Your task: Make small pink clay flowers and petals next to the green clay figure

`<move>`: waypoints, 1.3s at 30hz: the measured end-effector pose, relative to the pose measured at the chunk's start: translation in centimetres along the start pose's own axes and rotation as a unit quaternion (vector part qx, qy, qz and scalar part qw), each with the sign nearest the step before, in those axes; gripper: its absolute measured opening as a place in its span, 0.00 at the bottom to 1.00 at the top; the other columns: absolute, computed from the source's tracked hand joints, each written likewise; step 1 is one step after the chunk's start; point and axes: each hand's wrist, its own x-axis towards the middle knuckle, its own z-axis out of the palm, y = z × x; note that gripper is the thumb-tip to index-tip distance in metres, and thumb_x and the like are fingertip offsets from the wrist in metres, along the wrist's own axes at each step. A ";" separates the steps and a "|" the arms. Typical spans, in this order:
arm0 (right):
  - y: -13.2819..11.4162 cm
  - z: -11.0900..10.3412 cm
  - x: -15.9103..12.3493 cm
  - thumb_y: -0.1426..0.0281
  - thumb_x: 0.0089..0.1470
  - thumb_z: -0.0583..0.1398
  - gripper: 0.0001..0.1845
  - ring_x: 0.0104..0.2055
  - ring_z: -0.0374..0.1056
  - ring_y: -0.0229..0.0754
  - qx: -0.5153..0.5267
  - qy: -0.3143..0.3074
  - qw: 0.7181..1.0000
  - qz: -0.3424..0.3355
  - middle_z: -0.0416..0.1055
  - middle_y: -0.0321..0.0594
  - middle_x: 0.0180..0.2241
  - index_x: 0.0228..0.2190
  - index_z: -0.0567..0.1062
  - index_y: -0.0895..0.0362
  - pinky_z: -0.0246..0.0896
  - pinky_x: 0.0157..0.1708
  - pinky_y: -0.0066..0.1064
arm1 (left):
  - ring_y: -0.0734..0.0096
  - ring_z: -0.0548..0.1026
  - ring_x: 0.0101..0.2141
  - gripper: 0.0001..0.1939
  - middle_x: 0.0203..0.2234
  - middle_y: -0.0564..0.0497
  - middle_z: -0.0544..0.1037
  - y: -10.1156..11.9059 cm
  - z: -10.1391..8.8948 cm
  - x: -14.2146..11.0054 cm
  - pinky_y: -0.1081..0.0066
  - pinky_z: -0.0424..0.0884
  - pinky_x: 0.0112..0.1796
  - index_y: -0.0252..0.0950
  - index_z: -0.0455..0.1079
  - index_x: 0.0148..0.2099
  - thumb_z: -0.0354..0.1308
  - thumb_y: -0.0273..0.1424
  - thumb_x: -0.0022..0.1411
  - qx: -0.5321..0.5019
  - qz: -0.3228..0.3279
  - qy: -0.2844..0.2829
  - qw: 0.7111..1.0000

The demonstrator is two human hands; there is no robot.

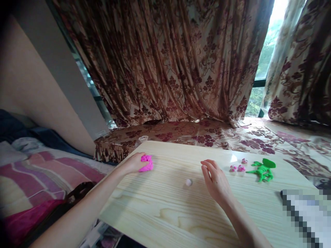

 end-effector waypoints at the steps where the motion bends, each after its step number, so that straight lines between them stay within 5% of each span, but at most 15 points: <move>1: -0.1 0.0 0.0 0.64 0.58 0.49 0.15 0.45 0.64 0.44 0.012 0.004 1.000 0.002 0.66 0.44 0.45 0.41 0.71 0.54 0.58 0.45 0.37 | 0.65 0.72 0.30 0.09 0.27 0.47 0.76 0.5 0.2 0.0 0.72 0.65 0.29 0.33 0.72 0.32 0.58 0.31 0.47 -0.023 0.010 -0.001 1.000; 5: -1.3 -0.3 0.1 0.63 0.56 0.52 0.14 0.40 0.67 0.42 0.108 0.015 0.993 0.035 0.69 0.43 0.40 0.41 0.71 0.55 0.61 0.42 0.36 | 0.69 0.73 0.35 0.19 0.38 0.47 0.75 5.3 1.6 -0.7 0.74 0.66 0.32 0.33 0.66 0.49 0.53 0.32 0.53 -0.154 0.081 -0.019 0.985; 8: -2.6 -0.6 0.2 0.63 0.55 0.53 0.16 0.41 0.68 0.42 0.205 -0.002 0.977 0.062 0.71 0.42 0.38 0.44 0.69 0.56 0.62 0.42 0.35 | 0.68 0.72 0.36 0.19 0.38 0.47 0.75 10.2 3.2 -1.9 0.73 0.66 0.34 0.33 0.67 0.46 0.57 0.31 0.50 -0.354 0.147 -0.117 0.916; 14: -3.3 -1.0 0.6 0.64 0.53 0.56 0.15 0.36 0.68 0.40 0.277 0.011 0.958 0.080 0.71 0.42 0.35 0.40 0.72 0.58 0.65 0.35 0.30 | 0.73 0.70 0.31 0.17 0.32 0.51 0.73 16.1 5.9 -3.4 0.75 0.65 0.31 0.34 0.67 0.44 0.59 0.29 0.48 -0.432 0.180 -0.194 0.862; 22: -2.6 -1.0 0.8 0.63 0.49 0.60 0.14 0.31 0.68 0.38 0.349 -0.026 0.926 0.138 0.73 0.40 0.30 0.35 0.73 0.59 0.64 0.32 0.29 | 0.72 0.70 0.30 0.16 0.31 0.49 0.74 15.9 6.7 -3.5 0.74 0.64 0.31 0.32 0.69 0.40 0.58 0.38 0.53 -0.482 0.131 -0.231 0.835; 29: -3.2 -1.6 0.7 0.64 0.51 0.58 0.12 0.29 0.66 0.36 0.278 -0.083 0.952 0.096 0.72 0.38 0.28 0.32 0.74 0.60 0.60 0.28 0.26 | 0.76 0.67 0.27 0.16 0.28 0.53 0.71 15.4 6.6 -3.8 0.77 0.62 0.27 0.34 0.67 0.37 0.61 0.38 0.48 -0.464 0.134 -0.175 0.858; 39: -2.5 -1.1 0.7 0.66 0.50 0.59 0.09 0.23 0.61 0.33 0.198 -0.026 0.976 0.087 0.67 0.34 0.20 0.25 0.73 0.60 0.57 0.22 0.24 | 0.76 0.67 0.26 0.12 0.27 0.53 0.71 15.0 6.6 -4.0 0.77 0.62 0.26 0.34 0.67 0.35 0.58 0.36 0.51 -0.455 0.148 -0.171 0.861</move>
